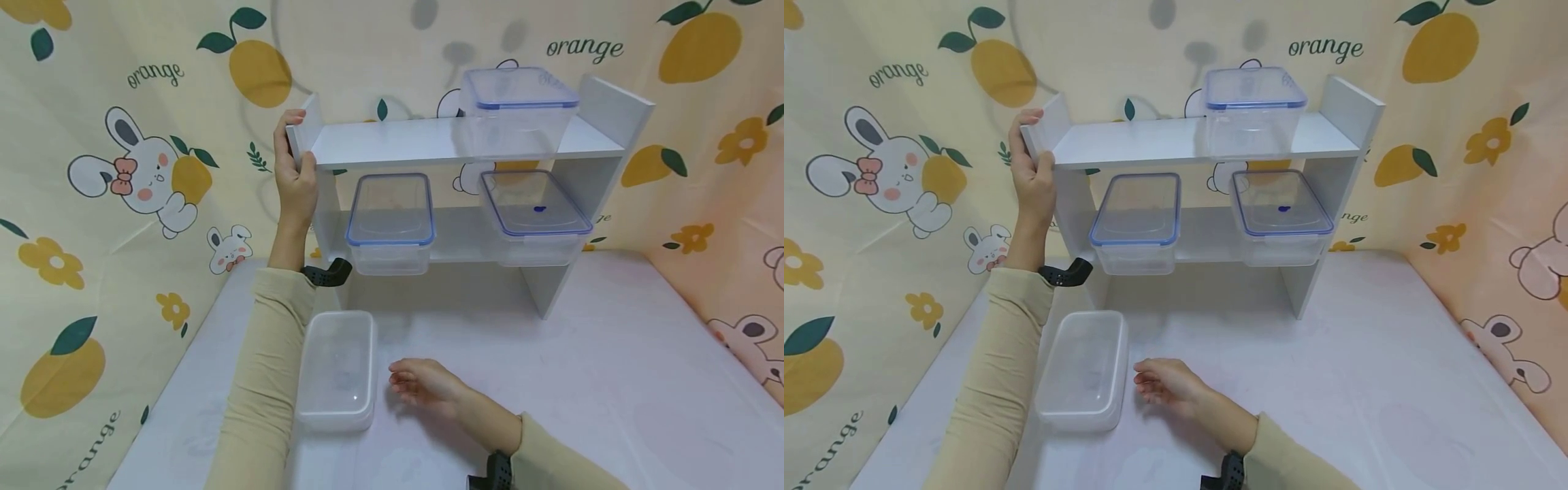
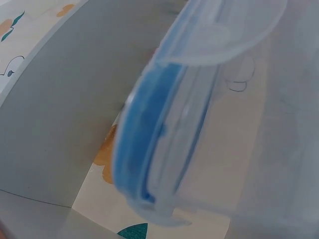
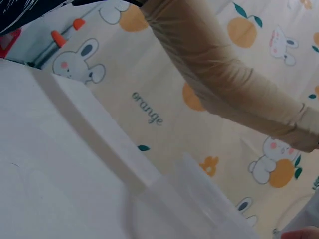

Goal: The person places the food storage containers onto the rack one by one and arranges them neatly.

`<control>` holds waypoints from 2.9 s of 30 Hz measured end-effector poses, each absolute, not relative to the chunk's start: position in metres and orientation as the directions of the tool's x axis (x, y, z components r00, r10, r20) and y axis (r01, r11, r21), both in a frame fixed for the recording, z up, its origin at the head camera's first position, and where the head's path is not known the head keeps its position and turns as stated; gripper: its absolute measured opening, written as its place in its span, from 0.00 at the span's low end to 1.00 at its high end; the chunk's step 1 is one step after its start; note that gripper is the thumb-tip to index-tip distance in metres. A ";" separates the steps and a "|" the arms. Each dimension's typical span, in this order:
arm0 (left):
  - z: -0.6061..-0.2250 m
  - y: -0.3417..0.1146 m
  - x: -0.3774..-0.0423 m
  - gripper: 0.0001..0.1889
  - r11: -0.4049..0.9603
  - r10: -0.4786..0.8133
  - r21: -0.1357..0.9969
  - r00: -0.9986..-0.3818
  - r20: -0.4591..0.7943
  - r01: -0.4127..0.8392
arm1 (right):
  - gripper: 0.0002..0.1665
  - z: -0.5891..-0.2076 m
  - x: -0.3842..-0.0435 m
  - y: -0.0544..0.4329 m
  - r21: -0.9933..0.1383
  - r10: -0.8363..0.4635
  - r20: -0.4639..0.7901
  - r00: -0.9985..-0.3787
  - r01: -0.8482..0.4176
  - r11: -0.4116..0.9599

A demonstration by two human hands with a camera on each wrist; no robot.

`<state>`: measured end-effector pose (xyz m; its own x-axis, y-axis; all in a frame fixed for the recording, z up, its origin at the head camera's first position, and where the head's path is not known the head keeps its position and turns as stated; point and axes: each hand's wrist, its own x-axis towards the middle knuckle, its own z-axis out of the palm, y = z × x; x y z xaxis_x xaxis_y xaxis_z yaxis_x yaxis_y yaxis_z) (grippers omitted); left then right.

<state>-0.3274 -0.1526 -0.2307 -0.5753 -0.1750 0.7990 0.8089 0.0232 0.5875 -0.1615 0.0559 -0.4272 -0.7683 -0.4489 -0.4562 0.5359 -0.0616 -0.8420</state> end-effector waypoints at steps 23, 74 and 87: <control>-0.230 -0.153 -0.328 0.26 0.041 -0.172 0.585 -0.571 0.803 0.810 | 0.18 -0.439 -0.159 0.022 -0.814 -0.411 -0.484 -0.772 0.570 -0.112; -0.231 -0.153 -0.328 0.26 0.024 -0.163 0.580 -0.569 0.806 0.814 | 0.24 -0.428 -0.152 0.033 -0.822 -0.380 -0.485 -0.788 0.559 -0.111; -0.222 -0.148 -0.311 0.24 0.017 -0.170 0.609 -0.598 0.783 0.793 | 0.23 -0.418 -0.153 0.051 -0.850 -0.401 -0.458 -0.793 0.523 -0.064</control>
<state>-0.3107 -0.1482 -0.2218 -0.5984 -0.1698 0.7830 0.7926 0.0170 0.6095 -0.1535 0.0508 -0.4180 -0.7930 -0.4013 -0.4583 0.5235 -0.0640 -0.8496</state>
